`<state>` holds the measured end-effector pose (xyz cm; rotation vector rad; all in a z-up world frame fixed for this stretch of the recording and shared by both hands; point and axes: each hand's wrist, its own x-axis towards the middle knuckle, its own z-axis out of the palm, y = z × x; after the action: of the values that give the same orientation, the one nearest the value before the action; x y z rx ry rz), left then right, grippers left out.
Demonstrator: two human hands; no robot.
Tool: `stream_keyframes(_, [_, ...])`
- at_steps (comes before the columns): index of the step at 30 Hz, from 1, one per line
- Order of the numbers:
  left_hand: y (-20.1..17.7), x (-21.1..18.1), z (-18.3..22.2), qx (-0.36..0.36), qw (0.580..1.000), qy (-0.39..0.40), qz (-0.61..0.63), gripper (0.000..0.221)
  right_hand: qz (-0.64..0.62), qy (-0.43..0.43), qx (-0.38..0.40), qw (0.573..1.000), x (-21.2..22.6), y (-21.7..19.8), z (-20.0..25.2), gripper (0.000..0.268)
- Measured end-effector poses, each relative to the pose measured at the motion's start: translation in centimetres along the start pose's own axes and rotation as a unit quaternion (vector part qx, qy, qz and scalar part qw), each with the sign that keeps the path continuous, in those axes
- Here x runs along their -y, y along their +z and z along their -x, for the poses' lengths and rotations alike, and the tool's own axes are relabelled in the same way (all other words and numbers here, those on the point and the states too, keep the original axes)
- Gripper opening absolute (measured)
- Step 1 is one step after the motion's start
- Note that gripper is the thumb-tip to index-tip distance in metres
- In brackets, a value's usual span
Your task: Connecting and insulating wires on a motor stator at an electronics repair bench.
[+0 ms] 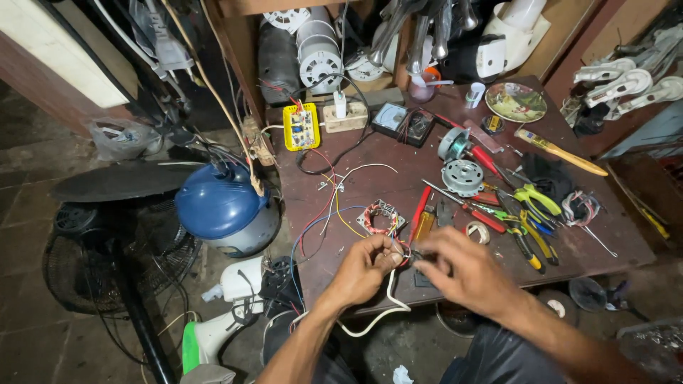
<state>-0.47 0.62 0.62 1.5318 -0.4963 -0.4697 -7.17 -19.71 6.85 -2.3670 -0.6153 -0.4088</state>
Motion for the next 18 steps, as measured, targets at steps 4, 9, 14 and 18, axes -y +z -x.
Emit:
stream_keyframes(4, [0.1,0.4,-0.2,0.008,0.999,0.014,0.029,0.007,0.242,-0.211,-0.065,0.945,0.4,-0.3,-0.2,0.011])
stream_keyframes(9, [-0.2,2.2,-0.9,0.001,0.998,0.036,0.055,0.009,0.310,-0.300,-0.094,0.897,-1.3,1.4,-0.6,0.025])
stream_keyframes(14, [-0.1,2.6,-0.9,0.004,0.998,0.028,0.064,0.010,0.306,-0.284,-0.079,0.905,-2.0,2.2,-0.9,0.021])
stream_keyframes(18, [0.0,1.0,-0.7,-0.011,0.998,0.043,0.032,0.011,0.208,-0.081,0.006,0.975,-0.7,2.1,-1.2,0.019])
